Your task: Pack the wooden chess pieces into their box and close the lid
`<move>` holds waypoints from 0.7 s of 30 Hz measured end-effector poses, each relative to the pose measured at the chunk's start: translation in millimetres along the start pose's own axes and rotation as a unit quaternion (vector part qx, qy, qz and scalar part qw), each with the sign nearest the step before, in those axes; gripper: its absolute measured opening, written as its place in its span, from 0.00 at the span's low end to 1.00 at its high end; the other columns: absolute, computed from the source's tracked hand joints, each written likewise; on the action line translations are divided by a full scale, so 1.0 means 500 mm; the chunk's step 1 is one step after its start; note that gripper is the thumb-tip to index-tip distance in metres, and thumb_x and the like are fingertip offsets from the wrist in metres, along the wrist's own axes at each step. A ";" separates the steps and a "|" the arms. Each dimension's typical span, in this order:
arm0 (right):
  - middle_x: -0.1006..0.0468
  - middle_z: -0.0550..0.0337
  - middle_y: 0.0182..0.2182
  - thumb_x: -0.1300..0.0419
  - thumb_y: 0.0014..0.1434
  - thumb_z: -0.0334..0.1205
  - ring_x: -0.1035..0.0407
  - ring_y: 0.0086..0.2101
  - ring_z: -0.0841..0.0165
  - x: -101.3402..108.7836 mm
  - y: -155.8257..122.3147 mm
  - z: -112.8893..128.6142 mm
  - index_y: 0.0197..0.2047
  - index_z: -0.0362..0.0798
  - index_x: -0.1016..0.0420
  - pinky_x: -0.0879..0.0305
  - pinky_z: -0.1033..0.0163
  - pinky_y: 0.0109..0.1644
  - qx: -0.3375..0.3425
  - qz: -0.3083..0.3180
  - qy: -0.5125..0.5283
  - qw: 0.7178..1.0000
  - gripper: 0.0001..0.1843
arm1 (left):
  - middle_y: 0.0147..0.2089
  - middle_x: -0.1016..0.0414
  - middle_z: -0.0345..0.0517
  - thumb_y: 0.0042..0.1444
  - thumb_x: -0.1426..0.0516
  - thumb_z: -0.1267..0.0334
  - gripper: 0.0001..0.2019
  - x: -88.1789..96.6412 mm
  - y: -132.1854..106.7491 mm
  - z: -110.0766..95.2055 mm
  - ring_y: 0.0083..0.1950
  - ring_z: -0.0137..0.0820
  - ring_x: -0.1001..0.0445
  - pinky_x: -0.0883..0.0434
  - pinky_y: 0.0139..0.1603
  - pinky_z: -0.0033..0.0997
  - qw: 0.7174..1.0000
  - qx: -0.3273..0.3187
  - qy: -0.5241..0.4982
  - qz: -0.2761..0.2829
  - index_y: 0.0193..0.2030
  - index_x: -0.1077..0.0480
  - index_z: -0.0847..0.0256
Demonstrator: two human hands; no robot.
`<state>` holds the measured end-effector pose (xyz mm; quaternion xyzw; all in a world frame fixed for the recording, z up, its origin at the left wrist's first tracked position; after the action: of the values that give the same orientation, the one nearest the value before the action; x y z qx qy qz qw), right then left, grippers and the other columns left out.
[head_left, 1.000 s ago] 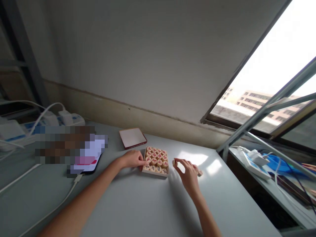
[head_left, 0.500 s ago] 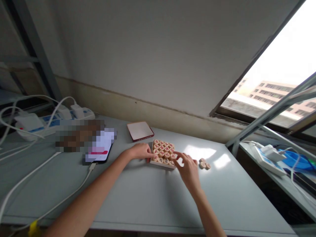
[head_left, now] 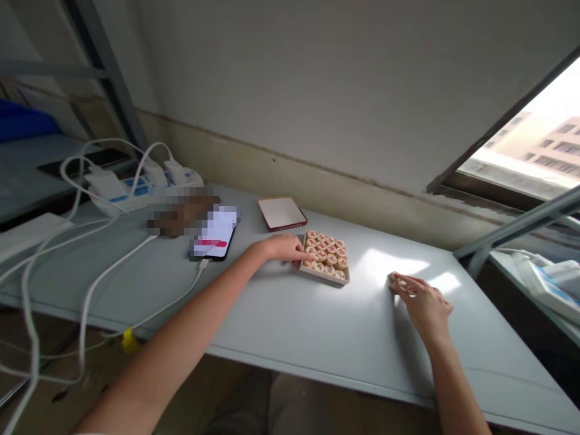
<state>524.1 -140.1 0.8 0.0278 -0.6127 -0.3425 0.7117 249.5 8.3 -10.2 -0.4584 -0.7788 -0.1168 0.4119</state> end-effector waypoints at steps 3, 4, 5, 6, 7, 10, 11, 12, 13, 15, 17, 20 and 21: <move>0.27 0.55 0.36 0.49 0.47 0.58 0.32 0.31 0.65 -0.005 -0.006 0.016 0.37 0.51 0.26 0.42 0.60 0.32 -0.003 0.011 0.060 0.998 0.23 | 0.19 0.33 0.41 0.46 0.53 0.39 0.28 -0.004 0.005 0.004 0.20 0.23 0.40 0.46 0.24 0.24 1.000 -0.015 -0.005 -0.002 0.24 0.29 0.65; 0.27 0.55 0.36 0.49 0.47 0.58 0.32 0.29 0.66 -0.004 -0.010 0.023 0.36 0.50 0.26 0.41 0.60 0.33 -0.002 0.010 0.081 0.997 0.24 | 0.19 0.34 0.41 0.46 0.53 0.39 0.28 -0.005 0.007 0.006 0.19 0.23 0.40 0.46 0.24 0.24 1.000 -0.019 -0.006 -0.004 0.24 0.30 0.65; 0.27 0.55 0.36 0.50 0.48 0.58 0.31 0.28 0.67 -0.002 -0.014 0.032 0.36 0.49 0.26 0.39 0.60 0.34 0.003 0.007 0.101 0.995 0.24 | 0.18 0.34 0.41 0.46 0.53 0.39 0.28 -0.005 0.008 0.007 0.19 0.23 0.41 0.47 0.24 0.24 1.000 -0.023 -0.008 -0.006 0.23 0.30 0.66; 0.28 0.54 0.37 0.50 0.49 0.58 0.31 0.27 0.68 -0.001 -0.020 0.042 0.35 0.49 0.26 0.38 0.60 0.34 0.011 0.004 0.120 0.993 0.23 | 0.18 0.34 0.41 0.46 0.53 0.40 0.27 -0.006 0.009 0.007 0.19 0.23 0.41 0.47 0.23 0.24 1.000 -0.026 -0.012 -0.007 0.23 0.30 0.66; 0.28 0.54 0.37 0.50 0.49 0.58 0.31 0.27 0.69 0.001 -0.025 0.052 0.34 0.48 0.26 0.37 0.60 0.35 0.019 0.002 0.139 0.990 0.24 | 0.18 0.35 0.41 0.47 0.53 0.41 0.27 -0.007 0.009 0.007 0.19 0.22 0.42 0.47 0.23 0.24 0.999 -0.030 -0.016 -0.006 0.23 0.31 0.66; 0.29 0.52 0.37 0.49 0.48 0.58 0.32 0.27 0.69 0.004 -0.044 0.081 0.33 0.46 0.26 0.35 0.60 0.33 0.032 0.000 0.185 0.982 0.24 | 0.19 0.34 0.41 0.47 0.51 0.42 0.25 -0.007 0.009 0.006 0.19 0.22 0.41 0.47 0.23 0.24 0.999 -0.037 -0.027 -0.003 0.23 0.31 0.66; 0.29 0.52 0.36 0.49 0.48 0.58 0.32 0.27 0.69 0.007 -0.049 0.091 0.33 0.45 0.27 0.35 0.60 0.33 0.037 -0.002 0.188 0.981 0.24 | 0.19 0.34 0.41 0.47 0.51 0.43 0.25 -0.008 0.009 0.007 0.19 0.23 0.41 0.46 0.24 0.24 0.999 -0.037 -0.028 -0.002 0.24 0.31 0.66; 0.29 0.52 0.35 0.48 0.48 0.58 0.32 0.28 0.68 0.011 -0.054 0.102 0.32 0.45 0.27 0.35 0.60 0.33 0.042 -0.010 0.187 0.981 0.23 | 0.19 0.34 0.41 0.46 0.51 0.43 0.24 -0.008 0.010 0.009 0.20 0.23 0.40 0.46 0.24 0.24 0.999 -0.037 -0.030 -0.001 0.24 0.30 0.66; 0.28 0.53 0.33 0.48 0.48 0.57 0.33 0.28 0.68 0.018 -0.057 0.113 0.31 0.46 0.27 0.35 0.60 0.34 0.048 -0.025 0.183 0.982 0.22 | 0.19 0.34 0.41 0.46 0.51 0.43 0.24 -0.008 0.011 0.010 0.20 0.23 0.40 0.45 0.24 0.24 0.999 -0.037 -0.033 0.000 0.25 0.30 0.66; 0.28 0.54 0.32 0.47 0.49 0.55 0.33 0.30 0.67 0.038 -0.062 0.136 0.31 0.46 0.28 0.36 0.59 0.36 0.051 -0.068 0.188 0.978 0.20 | 0.20 0.32 0.41 0.47 0.51 0.43 0.24 -0.009 0.011 0.011 0.21 0.23 0.39 0.45 0.25 0.24 0.998 -0.041 -0.037 0.007 0.26 0.29 0.66; 0.28 0.54 0.33 0.47 0.50 0.53 0.33 0.31 0.67 0.051 -0.063 0.160 0.35 0.45 0.29 0.37 0.60 0.37 0.032 -0.092 0.221 0.970 0.19 | 0.23 0.30 0.42 0.47 0.50 0.44 0.23 -0.011 0.010 0.010 0.22 0.23 0.39 0.44 0.25 0.23 0.998 -0.049 -0.041 0.018 0.28 0.28 0.66; 0.27 0.54 0.34 0.47 0.50 0.52 0.33 0.32 0.67 0.038 -0.059 0.216 0.39 0.46 0.30 0.38 0.62 0.35 0.023 -0.050 0.266 0.962 0.20 | 0.27 0.28 0.43 0.48 0.50 0.46 0.22 -0.014 0.004 0.003 0.23 0.23 0.38 0.43 0.27 0.22 0.995 -0.062 -0.058 0.044 0.30 0.28 0.66; 0.26 0.55 0.34 0.46 0.50 0.52 0.34 0.31 0.68 0.029 -0.059 0.243 0.39 0.47 0.30 0.39 0.62 0.35 0.042 -0.023 0.265 0.963 0.19 | 0.27 0.28 0.44 0.48 0.50 0.46 0.23 -0.015 0.002 0.001 0.23 0.23 0.38 0.43 0.27 0.22 0.995 -0.064 -0.062 0.050 0.29 0.28 0.66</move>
<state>402.7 -123.8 29.9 0.1621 -0.4152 -0.3131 0.8386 251.8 4.7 -16.2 -0.5283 -0.7701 -0.1168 0.3380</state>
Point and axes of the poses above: each hand's wrist, its own y-axis towards the middle knuckle, its own x-axis out of the back of the hand, z = x × y, the point moved 8 cm from there along y, towards the middle knuckle
